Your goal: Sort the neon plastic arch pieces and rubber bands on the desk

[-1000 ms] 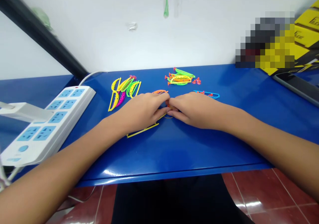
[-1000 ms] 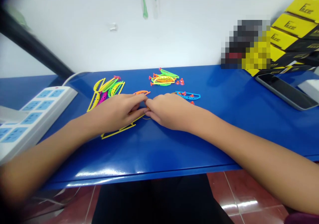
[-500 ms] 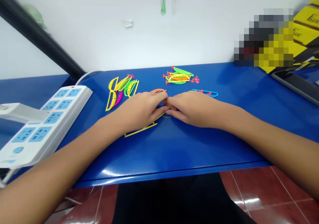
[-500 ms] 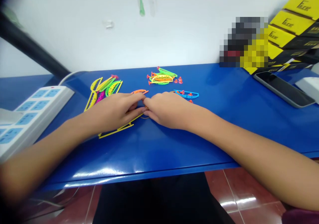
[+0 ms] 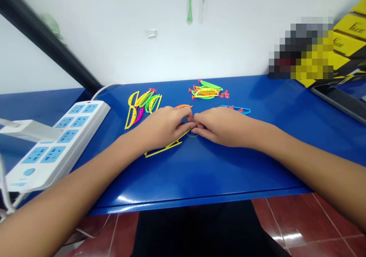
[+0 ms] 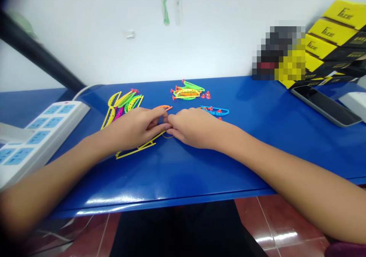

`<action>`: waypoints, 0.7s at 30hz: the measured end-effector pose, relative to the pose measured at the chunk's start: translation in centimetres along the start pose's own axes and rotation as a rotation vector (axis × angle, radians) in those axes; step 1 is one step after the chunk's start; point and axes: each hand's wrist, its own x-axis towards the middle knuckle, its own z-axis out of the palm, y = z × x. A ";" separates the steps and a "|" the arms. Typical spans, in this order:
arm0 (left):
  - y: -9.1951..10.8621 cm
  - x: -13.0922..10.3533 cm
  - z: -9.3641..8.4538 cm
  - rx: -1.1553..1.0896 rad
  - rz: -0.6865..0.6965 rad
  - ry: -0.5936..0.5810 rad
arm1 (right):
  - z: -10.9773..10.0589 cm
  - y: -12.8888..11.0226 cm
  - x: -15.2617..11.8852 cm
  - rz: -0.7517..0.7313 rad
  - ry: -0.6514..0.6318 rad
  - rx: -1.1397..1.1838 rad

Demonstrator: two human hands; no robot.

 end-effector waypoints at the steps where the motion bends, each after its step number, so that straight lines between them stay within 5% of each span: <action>1: 0.0 0.0 0.0 -0.009 0.002 0.007 | 0.0 0.1 0.1 -0.010 0.015 0.009; 12: -0.6 0.7 -0.2 -0.200 -0.108 0.286 | -1.2 3.2 0.7 0.052 0.348 0.058; 21: -0.7 0.7 0.4 -0.594 -0.150 0.219 | -0.1 3.9 1.1 0.053 0.636 0.185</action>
